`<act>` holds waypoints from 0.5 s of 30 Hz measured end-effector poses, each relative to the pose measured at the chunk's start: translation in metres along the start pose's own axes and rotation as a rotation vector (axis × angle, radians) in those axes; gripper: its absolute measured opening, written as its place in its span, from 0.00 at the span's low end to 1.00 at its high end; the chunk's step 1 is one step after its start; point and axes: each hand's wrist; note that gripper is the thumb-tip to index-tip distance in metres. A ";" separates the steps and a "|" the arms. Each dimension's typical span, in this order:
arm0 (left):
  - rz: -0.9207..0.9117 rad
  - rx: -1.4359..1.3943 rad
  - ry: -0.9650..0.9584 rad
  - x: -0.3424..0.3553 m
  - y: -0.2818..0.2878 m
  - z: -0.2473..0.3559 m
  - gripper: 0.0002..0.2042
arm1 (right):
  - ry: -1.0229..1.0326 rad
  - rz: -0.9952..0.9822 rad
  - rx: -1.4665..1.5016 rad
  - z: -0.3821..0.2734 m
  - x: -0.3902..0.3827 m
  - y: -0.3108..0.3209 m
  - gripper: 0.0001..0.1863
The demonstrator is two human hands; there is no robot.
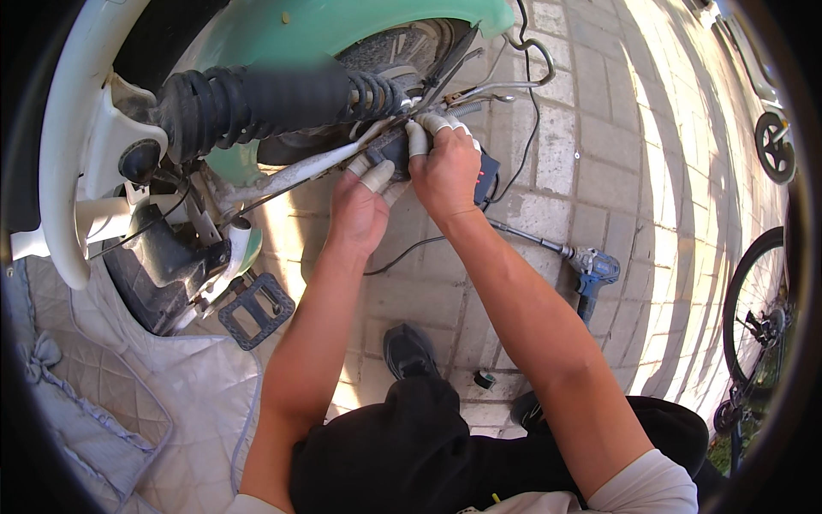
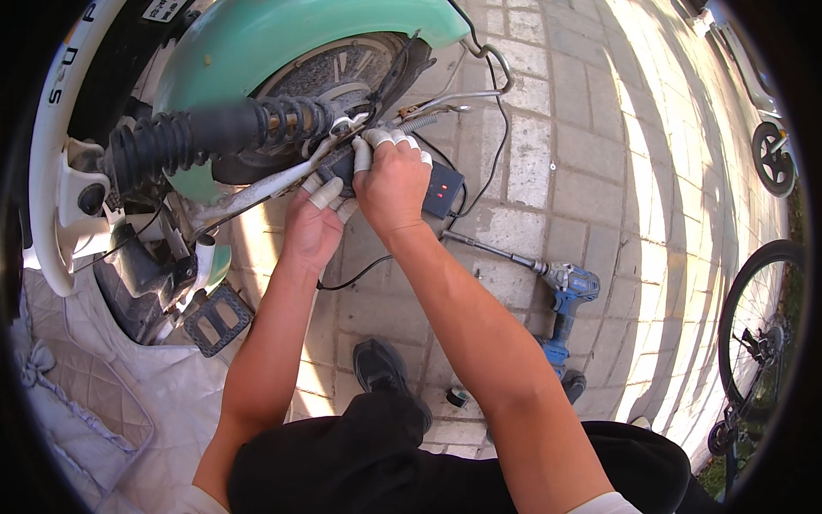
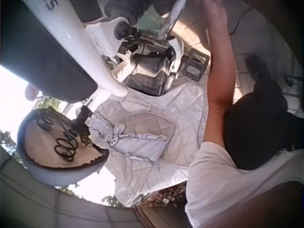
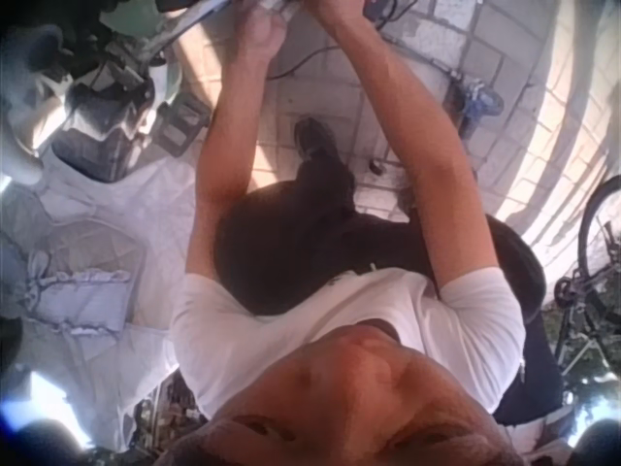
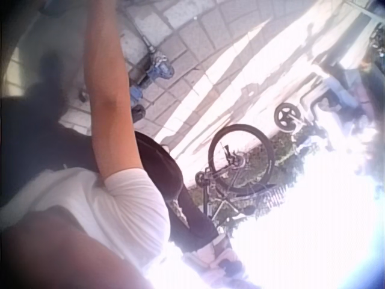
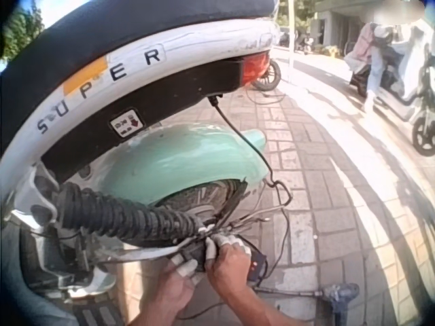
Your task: The person retrieves a cordless impact wrench from a cluttered workshop and uses it to remove and reinstall bolts on the rear suspension of a light green scooter. They also use pliers and a screwdriver to adjust components near the rear wheel and fender.
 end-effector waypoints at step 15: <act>0.084 -0.015 0.005 -0.002 -0.011 0.004 0.19 | -0.017 -0.070 0.089 -0.003 0.003 0.009 0.07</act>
Point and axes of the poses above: each hand's wrist, its own x-axis towards the middle knuckle, its own y-axis out of the back of the hand, z = x × y, and after that the axes turned 10 degrees about -z, right-handed
